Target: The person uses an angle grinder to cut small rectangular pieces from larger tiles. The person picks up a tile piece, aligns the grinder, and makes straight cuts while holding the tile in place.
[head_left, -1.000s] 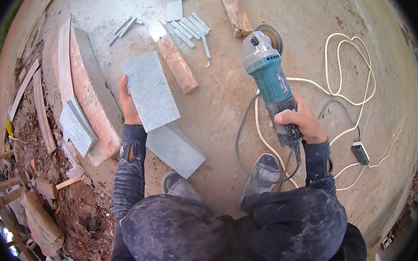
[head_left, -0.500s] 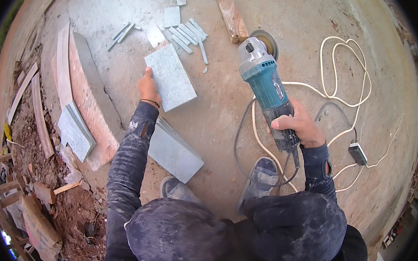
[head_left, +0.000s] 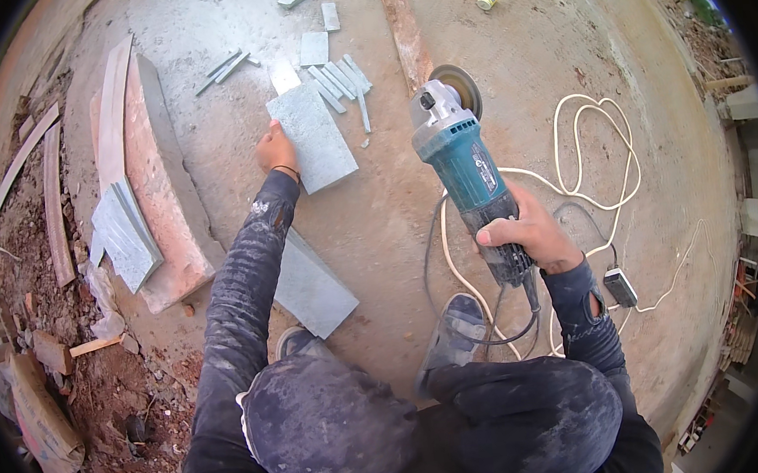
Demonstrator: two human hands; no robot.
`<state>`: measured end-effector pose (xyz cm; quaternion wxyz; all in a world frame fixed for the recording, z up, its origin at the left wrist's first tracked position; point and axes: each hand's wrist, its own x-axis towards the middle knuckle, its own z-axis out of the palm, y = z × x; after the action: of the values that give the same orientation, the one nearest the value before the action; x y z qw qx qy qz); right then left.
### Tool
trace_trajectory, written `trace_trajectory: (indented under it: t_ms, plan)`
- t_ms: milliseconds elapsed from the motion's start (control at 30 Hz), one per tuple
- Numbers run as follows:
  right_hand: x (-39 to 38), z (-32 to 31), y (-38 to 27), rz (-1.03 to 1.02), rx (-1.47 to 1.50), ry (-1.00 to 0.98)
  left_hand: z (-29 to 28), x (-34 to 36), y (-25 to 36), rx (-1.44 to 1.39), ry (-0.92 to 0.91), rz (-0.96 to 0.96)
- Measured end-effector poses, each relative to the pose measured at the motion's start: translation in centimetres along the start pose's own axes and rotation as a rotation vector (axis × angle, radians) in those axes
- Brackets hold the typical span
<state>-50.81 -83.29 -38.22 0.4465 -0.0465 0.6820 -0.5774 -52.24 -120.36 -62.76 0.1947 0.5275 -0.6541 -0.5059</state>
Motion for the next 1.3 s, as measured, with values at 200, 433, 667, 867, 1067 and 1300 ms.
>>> trace_trajectory:
  t_ms: [200,433,667,867,1067,1300]
  plan:
    - [0.2,1.4,-3.9,0.030,-0.163,-0.049,-5.2,-1.9,-2.4,-0.016,-0.599,-0.098]
    - [6.0,6.6,-3.1,-0.015,-0.254,-0.094,-9.5,-3.6,-3.3,0.037,-0.963,0.039]
    - [13.6,15.0,5.8,-0.210,-0.225,0.078,-9.8,-0.9,-4.4,-0.081,-1.115,-0.083]
    - [12.7,18.3,7.4,-0.099,-0.231,0.095,-10.7,-1.9,-4.7,-0.205,-1.028,-0.088]
    - [13.9,19.0,9.8,-0.173,-0.199,0.133,-10.7,-1.0,-5.3,-0.085,-0.912,-0.072]
    - [13.6,18.8,9.8,-0.144,-0.194,0.113,-10.2,-1.2,-5.3,-0.037,-0.887,-0.028]
